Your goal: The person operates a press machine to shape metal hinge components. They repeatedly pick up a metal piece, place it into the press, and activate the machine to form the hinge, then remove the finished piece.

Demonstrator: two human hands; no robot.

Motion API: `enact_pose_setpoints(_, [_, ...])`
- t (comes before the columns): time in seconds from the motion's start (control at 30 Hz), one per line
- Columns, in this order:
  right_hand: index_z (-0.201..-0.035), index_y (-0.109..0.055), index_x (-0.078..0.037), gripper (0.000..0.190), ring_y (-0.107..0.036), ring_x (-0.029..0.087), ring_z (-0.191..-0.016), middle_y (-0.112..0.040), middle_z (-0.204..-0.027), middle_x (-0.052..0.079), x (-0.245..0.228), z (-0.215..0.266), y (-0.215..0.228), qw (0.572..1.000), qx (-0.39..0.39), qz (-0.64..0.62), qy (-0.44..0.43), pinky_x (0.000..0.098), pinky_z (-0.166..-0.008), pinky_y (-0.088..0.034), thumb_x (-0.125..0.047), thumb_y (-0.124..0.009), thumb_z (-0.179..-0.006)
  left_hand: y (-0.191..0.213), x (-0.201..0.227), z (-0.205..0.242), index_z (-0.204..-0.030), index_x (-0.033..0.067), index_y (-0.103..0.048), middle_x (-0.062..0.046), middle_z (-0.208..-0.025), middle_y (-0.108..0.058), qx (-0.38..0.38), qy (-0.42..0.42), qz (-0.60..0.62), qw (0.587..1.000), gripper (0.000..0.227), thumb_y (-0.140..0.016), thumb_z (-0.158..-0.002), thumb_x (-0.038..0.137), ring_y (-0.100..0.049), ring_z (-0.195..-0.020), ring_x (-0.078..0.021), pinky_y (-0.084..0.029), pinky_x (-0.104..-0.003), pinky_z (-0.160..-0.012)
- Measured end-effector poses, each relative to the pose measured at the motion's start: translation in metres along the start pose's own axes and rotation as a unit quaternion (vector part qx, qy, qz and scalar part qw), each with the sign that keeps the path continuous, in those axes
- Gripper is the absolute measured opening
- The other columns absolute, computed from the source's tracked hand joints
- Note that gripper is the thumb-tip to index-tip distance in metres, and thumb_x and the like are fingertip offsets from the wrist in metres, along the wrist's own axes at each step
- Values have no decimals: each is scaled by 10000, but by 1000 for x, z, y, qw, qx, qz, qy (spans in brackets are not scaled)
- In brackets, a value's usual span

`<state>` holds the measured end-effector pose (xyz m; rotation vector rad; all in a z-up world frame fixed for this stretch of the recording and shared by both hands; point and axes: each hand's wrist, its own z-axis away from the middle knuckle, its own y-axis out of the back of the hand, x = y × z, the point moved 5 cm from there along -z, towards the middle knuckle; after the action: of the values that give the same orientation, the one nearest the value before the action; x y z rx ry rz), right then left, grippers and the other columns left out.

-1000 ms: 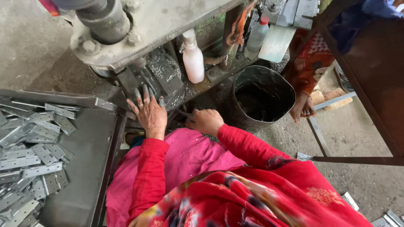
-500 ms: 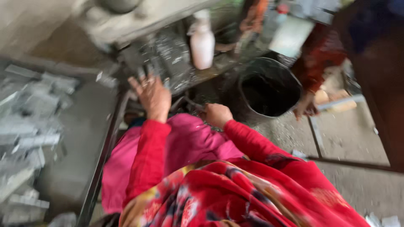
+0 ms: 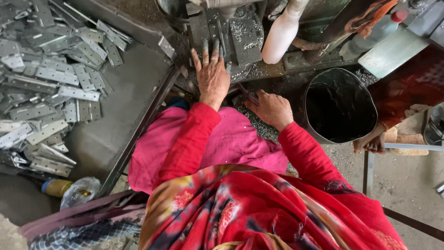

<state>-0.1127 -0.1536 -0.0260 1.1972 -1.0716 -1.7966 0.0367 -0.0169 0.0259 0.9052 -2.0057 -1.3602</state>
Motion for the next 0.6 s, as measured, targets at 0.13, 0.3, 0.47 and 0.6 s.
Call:
enact_pose_setpoints(0.13, [-1048, -655, -63, 578, -715, 449, -839, -730, -892, 236, 10, 14, -29, 997, 1, -59, -43, 554, -739, -564, -625, -577, -943, 2, 0, 4, -1343, -27, -658, -79, -1610, -451, -8, -2, -25, 1000, 482, -620, -957, 259, -300, -1530, -314, -63, -613, -1268])
enact_pose_setpoints(0.3, [-973, -681, -66, 538, -716, 427, -838, -732, -876, 211, 11, 16, -34, 996, -7, -67, -57, 541, -729, -562, -597, -651, -888, -4, -6, 6, -1314, -21, -665, -79, -1615, -444, -9, 3, 15, 1000, 440, -598, -1017, 298, -272, -1539, -324, -53, -634, -1259])
enact_pose_setpoints(0.47, [-1046, -650, -36, 569, -729, 419, -831, -735, -870, 225, 14, 7, -26, 999, 21, -5, -34, 528, -722, -577, -596, -619, -950, -6, -10, -19, -1333, -43, -656, -95, -1588, -459, 47, 0, -14, 999, 526, -600, -1005, 364, -262, -1529, -338, -48, -620, -1246])
enact_pose_setpoints(0.6, [-981, -700, -54, 547, -724, 416, -877, -740, -913, 219, 27, 22, -56, 995, -24, -60, -72, 532, -763, -564, -593, -640, -910, -11, -8, -23, -1330, -40, -666, -113, -1576, -479, 30, 1, -12, 999, 513, -595, -1017, 360, -267, -1532, -348, -50, -622, -1249])
